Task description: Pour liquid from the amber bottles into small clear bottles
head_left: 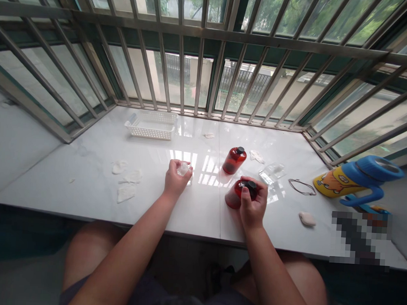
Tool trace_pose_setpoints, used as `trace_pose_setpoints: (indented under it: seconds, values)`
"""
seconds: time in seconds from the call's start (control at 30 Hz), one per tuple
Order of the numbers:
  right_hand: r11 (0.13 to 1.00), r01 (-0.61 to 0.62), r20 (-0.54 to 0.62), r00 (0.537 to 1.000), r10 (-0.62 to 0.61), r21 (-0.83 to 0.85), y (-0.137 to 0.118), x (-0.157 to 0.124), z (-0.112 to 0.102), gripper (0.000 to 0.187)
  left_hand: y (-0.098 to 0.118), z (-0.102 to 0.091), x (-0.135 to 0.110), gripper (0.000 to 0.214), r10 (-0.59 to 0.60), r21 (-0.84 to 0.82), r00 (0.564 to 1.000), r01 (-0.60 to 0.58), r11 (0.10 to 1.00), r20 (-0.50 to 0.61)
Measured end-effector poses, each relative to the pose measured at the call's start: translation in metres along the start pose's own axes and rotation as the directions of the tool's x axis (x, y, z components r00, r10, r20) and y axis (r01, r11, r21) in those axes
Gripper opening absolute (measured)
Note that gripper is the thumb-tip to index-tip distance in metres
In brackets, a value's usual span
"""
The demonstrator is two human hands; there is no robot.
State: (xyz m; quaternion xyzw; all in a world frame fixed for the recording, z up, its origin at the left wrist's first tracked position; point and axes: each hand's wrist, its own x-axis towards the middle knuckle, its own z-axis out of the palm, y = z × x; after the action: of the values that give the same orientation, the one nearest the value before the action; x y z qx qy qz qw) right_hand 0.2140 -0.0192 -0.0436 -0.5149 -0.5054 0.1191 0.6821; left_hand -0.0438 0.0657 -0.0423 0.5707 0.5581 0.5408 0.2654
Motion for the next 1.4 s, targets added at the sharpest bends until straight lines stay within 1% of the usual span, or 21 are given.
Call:
trace_pose_setpoints:
  seconds: [0.1,0.23,0.4,0.53,0.6,0.67,0.77,0.83,0.9,1.0,1.07,1.1,1.17,1.27,1.33,1.4]
  values:
    - [1.0,0.004,0.027,1.0,-0.004,-0.011,-0.0001,0.0007,-0.001,0.029,-0.0002,0.0012,0.0001,0.027,0.006,-0.01,1.0,-0.006,1.0,0.003]
    - [0.999,-0.016,0.003,1.0,0.016,0.05,0.0034,0.0003,-0.0002,0.036,0.0001,0.0015,-0.0003,0.025,0.005,-0.026,1.0,-0.005,1.0,0.005]
    - [0.999,0.044,0.015,0.999,-0.044,-0.013,0.0025,0.0013,-0.0005,0.028,-0.0005,0.0,0.0001,0.017,0.013,0.007,1.0,-0.013,1.0,0.023]
    - [0.998,0.053,0.043,0.998,-0.051,-0.033,-0.002,0.0034,-0.0012,0.029,-0.003,-0.0006,0.002,0.011,0.067,0.055,0.997,-0.069,0.996,0.03]
    - [0.998,0.05,0.045,0.998,-0.048,-0.033,-0.0033,0.0037,-0.0008,0.031,-0.0035,-0.0005,0.0022,0.011,0.074,0.062,0.997,-0.076,0.995,0.034]
    - [0.998,0.057,0.036,0.998,-0.056,-0.037,-0.0033,0.0031,0.0,0.031,-0.0028,-0.0001,0.0015,0.014,0.041,0.051,0.999,-0.043,0.998,0.027]
    - [0.997,0.062,0.002,0.998,-0.062,-0.042,-0.0014,0.0013,0.0012,0.031,-0.0005,0.0005,0.0,0.029,-0.02,0.023,1.0,0.02,1.0,-0.006]
    - [0.998,0.054,-0.015,0.998,-0.055,-0.045,0.0001,0.0,0.0017,0.032,0.0003,0.0006,-0.0004,0.033,-0.038,0.02,0.999,0.038,0.999,-0.01]
    - [0.997,0.051,-0.021,0.998,-0.052,-0.049,0.0011,-0.0008,0.002,0.033,-0.0001,0.0002,0.0003,0.027,-0.029,0.041,1.0,0.029,0.999,0.009]
    - [0.997,0.05,-0.019,0.999,-0.051,-0.053,0.0013,-0.0012,0.002,0.033,-0.0026,-0.0005,0.0022,0.012,0.061,0.069,0.998,-0.063,0.996,0.033]
    - [0.998,0.047,-0.017,0.999,-0.048,-0.051,0.0014,-0.0012,0.002,0.033,-0.0041,-0.0006,0.0027,0.014,0.114,0.064,0.993,-0.117,0.991,0.039]
    - [0.998,0.046,-0.016,0.999,-0.047,-0.049,0.0016,-0.0012,0.002,0.033,-0.0045,-0.0006,0.0025,0.014,0.12,0.06,0.992,-0.122,0.991,0.04]
    - [0.998,0.042,-0.016,0.999,-0.043,-0.044,0.0023,-0.0012,0.002,0.033,-0.0043,-0.0005,0.0012,0.013,0.088,0.052,0.995,-0.09,0.995,0.034]
    - [0.999,0.039,-0.015,0.999,-0.04,-0.036,0.0038,-0.0012,0.0019,0.033,-0.0027,-0.0004,-0.0013,0.026,0.031,0.01,0.999,-0.031,0.999,0.011]
    - [0.999,0.043,-0.013,0.999,-0.043,-0.032,0.0045,-0.0009,0.0017,0.033,-0.002,-0.0006,-0.0022,0.032,0.029,-0.007,1.0,-0.029,1.0,0.003]
    - [0.998,0.047,-0.013,0.999,-0.047,-0.031,0.0049,-0.0006,0.0016,0.033,-0.0021,-0.0009,-0.0022,0.028,0.056,0.015,0.998,-0.056,0.998,0.017]
